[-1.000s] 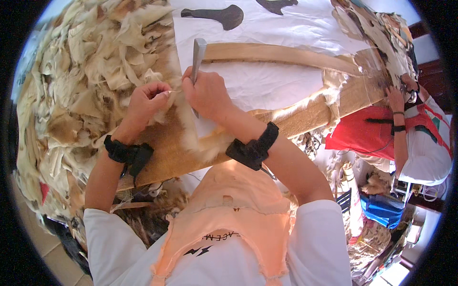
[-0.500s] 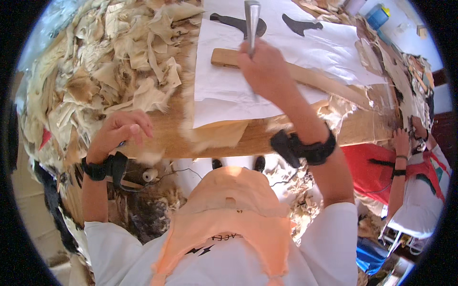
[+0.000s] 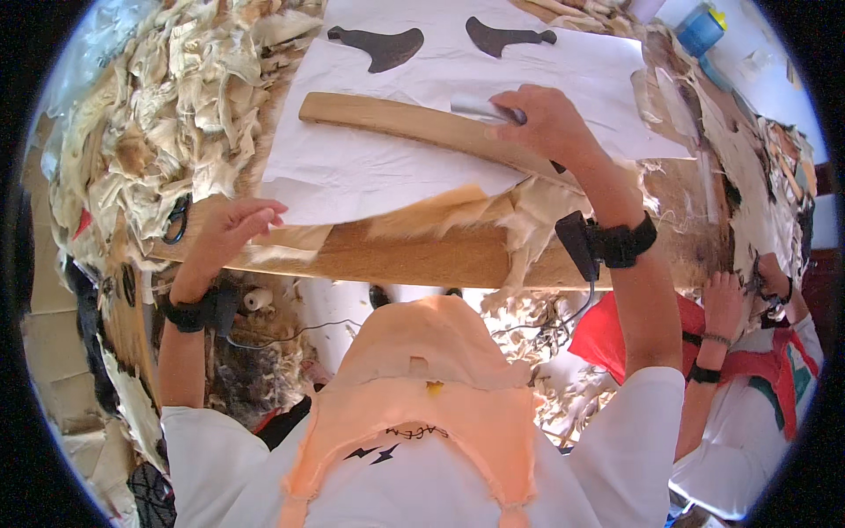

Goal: Cutting and sewing together animal hides using a template and a hand knife.

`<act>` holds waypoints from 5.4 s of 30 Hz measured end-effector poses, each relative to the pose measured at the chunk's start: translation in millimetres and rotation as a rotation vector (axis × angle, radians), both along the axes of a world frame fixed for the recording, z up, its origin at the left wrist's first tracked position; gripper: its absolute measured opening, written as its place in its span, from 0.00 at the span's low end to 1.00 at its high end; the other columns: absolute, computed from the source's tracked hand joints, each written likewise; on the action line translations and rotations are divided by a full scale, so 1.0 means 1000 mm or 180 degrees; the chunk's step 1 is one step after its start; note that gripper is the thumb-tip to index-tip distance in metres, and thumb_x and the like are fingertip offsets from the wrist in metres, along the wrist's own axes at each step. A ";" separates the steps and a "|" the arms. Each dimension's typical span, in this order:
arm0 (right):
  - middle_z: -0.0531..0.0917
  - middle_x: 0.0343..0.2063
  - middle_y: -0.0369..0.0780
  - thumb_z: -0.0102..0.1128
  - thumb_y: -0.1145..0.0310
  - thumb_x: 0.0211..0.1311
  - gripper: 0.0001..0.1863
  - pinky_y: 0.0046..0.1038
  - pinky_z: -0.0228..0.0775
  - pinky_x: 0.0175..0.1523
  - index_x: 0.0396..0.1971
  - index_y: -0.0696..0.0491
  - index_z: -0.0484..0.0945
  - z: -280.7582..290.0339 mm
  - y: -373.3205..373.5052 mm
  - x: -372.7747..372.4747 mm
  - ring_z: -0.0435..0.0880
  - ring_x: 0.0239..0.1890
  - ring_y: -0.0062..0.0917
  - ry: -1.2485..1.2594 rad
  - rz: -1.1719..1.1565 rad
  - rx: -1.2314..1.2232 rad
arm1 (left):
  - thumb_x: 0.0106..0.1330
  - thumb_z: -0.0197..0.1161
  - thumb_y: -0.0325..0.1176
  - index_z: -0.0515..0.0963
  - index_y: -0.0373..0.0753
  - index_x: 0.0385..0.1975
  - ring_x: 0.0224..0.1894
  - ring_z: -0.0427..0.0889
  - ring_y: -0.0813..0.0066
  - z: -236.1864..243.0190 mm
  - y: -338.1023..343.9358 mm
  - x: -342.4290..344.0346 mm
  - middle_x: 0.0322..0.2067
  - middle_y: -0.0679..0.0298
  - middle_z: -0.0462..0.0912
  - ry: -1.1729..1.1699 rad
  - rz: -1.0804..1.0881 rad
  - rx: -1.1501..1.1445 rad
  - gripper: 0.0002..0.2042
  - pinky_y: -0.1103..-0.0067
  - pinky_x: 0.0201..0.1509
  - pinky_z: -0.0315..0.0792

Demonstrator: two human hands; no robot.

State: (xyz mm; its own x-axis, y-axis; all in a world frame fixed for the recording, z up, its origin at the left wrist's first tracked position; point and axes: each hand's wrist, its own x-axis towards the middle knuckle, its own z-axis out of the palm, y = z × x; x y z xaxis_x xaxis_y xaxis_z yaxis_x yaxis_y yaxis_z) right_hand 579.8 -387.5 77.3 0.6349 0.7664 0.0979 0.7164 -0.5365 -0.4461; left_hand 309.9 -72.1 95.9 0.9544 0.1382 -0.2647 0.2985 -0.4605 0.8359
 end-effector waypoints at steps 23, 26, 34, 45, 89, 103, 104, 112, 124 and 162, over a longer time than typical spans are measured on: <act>0.82 0.29 0.42 0.61 0.64 0.52 0.13 0.28 0.71 0.39 0.36 0.54 0.80 0.055 0.021 0.089 0.80 0.31 0.29 0.0184 0.0191 -0.0714 | 0.60 0.56 0.36 0.79 0.35 0.33 0.24 0.73 0.86 -0.017 0.078 0.097 0.24 0.70 0.78 0.0358 0.0980 0.0243 0.11 0.89 0.24 0.64; 0.82 0.27 0.42 0.60 0.62 0.53 0.13 0.26 0.71 0.38 0.34 0.53 0.80 0.087 0.047 0.123 0.81 0.29 0.27 0.0194 0.0422 -0.1313 | 0.58 0.58 0.35 0.78 0.35 0.36 0.24 0.74 0.85 -0.026 0.083 0.101 0.26 0.70 0.78 0.0207 0.1026 -0.0168 0.11 0.88 0.26 0.66; 0.80 0.22 0.47 0.53 0.62 0.48 0.12 0.37 0.70 0.37 0.24 0.55 0.79 0.029 0.079 0.267 0.79 0.29 0.38 -0.1261 0.0218 -0.0938 | 0.60 0.58 0.40 0.76 0.37 0.40 0.27 0.76 0.81 0.010 0.136 0.157 0.29 0.66 0.78 0.0618 0.1366 0.0077 0.15 0.85 0.28 0.67; 0.78 0.28 0.41 0.67 0.61 0.39 0.24 0.27 0.66 0.39 0.36 0.61 0.76 -0.061 0.062 0.314 0.75 0.32 0.25 0.0519 -0.0731 -0.0645 | 0.55 0.65 0.40 0.74 0.36 0.30 0.19 0.71 0.84 -0.059 0.114 0.219 0.21 0.70 0.73 0.0376 0.1592 -0.0038 0.13 0.90 0.19 0.59; 0.79 0.30 0.44 0.63 0.67 0.45 0.21 0.29 0.67 0.39 0.40 0.60 0.73 -0.088 0.059 0.289 0.77 0.31 0.32 0.0086 -0.0623 0.0523 | 0.50 0.60 0.34 0.81 0.34 0.24 0.19 0.80 0.75 -0.079 0.123 0.246 0.16 0.60 0.80 -0.0461 0.1201 0.1243 0.09 0.80 0.28 0.73; 0.80 0.37 0.46 0.62 0.62 0.47 0.24 0.32 0.67 0.46 0.44 0.57 0.72 -0.080 0.096 0.273 0.78 0.40 0.34 -0.0012 -0.0804 0.0065 | 0.48 0.63 0.40 0.82 0.42 0.27 0.26 0.81 0.71 -0.078 0.156 0.232 0.23 0.62 0.82 -0.0172 0.1401 0.1896 0.11 0.77 0.35 0.73; 0.79 0.38 0.47 0.63 0.62 0.46 0.25 0.33 0.66 0.47 0.45 0.57 0.72 -0.080 0.100 0.273 0.78 0.41 0.35 0.0143 -0.0856 0.0051 | 0.48 0.63 0.40 0.82 0.42 0.27 0.26 0.81 0.71 -0.080 0.162 0.232 0.23 0.62 0.82 -0.0129 0.1419 0.1892 0.11 0.77 0.35 0.73; 0.78 0.35 0.45 0.62 0.60 0.47 0.24 0.32 0.66 0.47 0.44 0.56 0.71 -0.082 0.081 0.298 0.77 0.41 0.37 -0.1103 -0.0688 0.0397 | 0.54 0.62 0.44 0.79 0.39 0.35 0.33 0.78 0.77 -0.062 0.167 0.229 0.31 0.63 0.81 -0.0534 0.1051 0.1563 0.15 0.78 0.35 0.71; 0.80 0.25 0.39 0.58 0.72 0.50 0.07 0.26 0.71 0.35 0.31 0.53 0.77 -0.033 0.027 0.106 0.79 0.28 0.25 -0.0152 0.0277 0.0953 | 0.42 0.68 0.53 0.66 0.43 0.56 0.66 0.46 0.47 -0.013 -0.046 0.088 0.64 0.56 0.54 -0.0163 -0.1966 0.1608 0.39 0.50 0.62 0.46; 0.75 0.35 0.47 0.61 0.60 0.44 0.18 0.38 0.72 0.40 0.39 0.46 0.76 -0.033 0.019 -0.010 0.79 0.38 0.41 0.0274 0.0318 -0.0143 | 0.46 0.65 0.24 0.77 0.58 0.47 0.68 0.36 0.48 -0.040 -0.071 0.068 0.66 0.62 0.49 0.0032 -0.1618 0.1807 0.26 0.39 0.58 0.36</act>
